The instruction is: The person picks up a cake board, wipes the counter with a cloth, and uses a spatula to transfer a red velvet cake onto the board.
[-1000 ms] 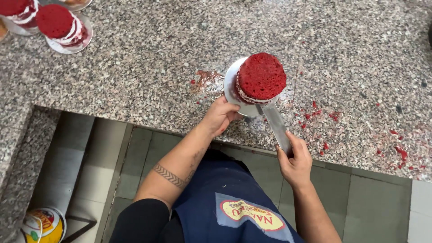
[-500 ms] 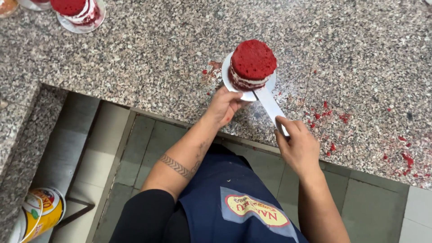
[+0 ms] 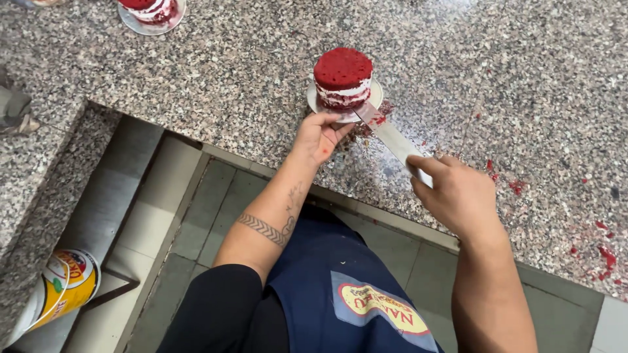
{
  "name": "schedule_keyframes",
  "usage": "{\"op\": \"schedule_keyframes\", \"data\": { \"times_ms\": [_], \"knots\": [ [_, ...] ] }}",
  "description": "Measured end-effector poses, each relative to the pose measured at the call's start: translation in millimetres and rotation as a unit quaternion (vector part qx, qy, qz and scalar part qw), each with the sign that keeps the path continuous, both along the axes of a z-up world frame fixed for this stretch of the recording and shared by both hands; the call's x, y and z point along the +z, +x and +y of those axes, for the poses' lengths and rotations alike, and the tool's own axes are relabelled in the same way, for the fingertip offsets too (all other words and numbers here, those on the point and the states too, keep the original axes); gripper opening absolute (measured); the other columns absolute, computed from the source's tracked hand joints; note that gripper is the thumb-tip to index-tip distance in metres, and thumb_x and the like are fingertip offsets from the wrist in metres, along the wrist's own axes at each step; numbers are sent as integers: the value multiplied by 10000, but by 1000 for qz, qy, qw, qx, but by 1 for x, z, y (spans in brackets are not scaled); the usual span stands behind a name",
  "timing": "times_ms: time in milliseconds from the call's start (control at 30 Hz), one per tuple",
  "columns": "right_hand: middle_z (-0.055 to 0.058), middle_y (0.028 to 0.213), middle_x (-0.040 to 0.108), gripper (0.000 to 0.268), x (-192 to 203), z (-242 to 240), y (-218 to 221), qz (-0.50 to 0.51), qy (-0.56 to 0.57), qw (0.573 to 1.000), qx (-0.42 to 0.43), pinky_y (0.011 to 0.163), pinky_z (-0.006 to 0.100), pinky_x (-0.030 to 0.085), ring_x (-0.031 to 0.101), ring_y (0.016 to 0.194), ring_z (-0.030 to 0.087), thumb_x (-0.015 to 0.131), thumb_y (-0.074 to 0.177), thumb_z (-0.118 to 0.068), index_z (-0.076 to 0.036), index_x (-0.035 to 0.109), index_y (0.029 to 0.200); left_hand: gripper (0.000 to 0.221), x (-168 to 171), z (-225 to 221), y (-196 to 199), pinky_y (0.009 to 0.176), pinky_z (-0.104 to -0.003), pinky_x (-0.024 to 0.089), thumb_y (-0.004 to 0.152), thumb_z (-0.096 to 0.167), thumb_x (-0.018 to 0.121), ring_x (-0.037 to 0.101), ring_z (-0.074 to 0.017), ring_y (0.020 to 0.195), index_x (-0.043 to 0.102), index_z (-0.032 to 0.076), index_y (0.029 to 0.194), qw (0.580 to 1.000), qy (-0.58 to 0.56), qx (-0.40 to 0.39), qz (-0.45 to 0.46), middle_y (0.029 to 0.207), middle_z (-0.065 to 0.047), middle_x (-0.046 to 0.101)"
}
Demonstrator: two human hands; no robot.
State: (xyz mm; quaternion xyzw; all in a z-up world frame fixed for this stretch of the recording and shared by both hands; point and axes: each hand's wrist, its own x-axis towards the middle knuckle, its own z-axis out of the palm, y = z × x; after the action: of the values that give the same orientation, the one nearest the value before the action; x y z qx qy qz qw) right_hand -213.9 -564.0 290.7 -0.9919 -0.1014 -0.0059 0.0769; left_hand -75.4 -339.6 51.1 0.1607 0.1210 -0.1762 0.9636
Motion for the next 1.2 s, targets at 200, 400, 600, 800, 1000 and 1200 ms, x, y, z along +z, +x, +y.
{"op": "schedule_keyframes", "data": {
  "times_ms": [200,400,600,800,1000,1200],
  "knots": [
    [50,904,715,312,-9,-12,-31,24,14,999,-28,652,414,540,699,738,267,739,867,-336,-311,769,1176,456,28,26,-7,954,-480,615,895,-82,516,677,-331,1157,530,-36,1349,997,34,37,-53,1283,-198,655],
    [64,836,588,455,-122,-68,-85,88,372,909,-164,572,286,412,498,657,138,775,873,-127,-99,715,1323,454,44,57,-22,937,-502,624,879,-70,508,693,-334,1129,540,-28,1330,988,102,81,-83,1282,-198,650],
    [-22,809,540,466,-192,-70,-105,169,667,647,-328,488,235,349,441,581,57,730,916,-58,-41,680,1380,399,51,73,-33,973,-468,622,939,-72,516,687,-323,1152,534,-56,1337,981,128,76,-122,1293,-218,650],
    [32,876,627,450,-98,-14,-93,-31,366,926,-87,599,252,440,539,679,112,790,856,-65,-70,691,1296,432,83,64,-35,930,-469,611,896,-72,512,696,-320,1116,545,-16,1323,980,137,69,-129,1250,-180,681],
    [70,948,682,439,-87,12,-77,-44,279,959,-19,611,257,522,645,687,110,822,790,-98,-131,723,1217,402,78,57,-40,946,-489,586,922,-81,525,691,-319,1132,574,-42,1319,979,129,45,-154,1275,-191,671],
    [40,908,639,459,-129,-23,-75,-55,331,938,-86,638,251,484,591,708,134,814,845,-73,-106,712,1291,391,90,55,-43,1009,-537,581,919,-73,533,696,-319,1143,572,-50,1307,980,107,35,-164,1253,-183,670]
  ]
}}
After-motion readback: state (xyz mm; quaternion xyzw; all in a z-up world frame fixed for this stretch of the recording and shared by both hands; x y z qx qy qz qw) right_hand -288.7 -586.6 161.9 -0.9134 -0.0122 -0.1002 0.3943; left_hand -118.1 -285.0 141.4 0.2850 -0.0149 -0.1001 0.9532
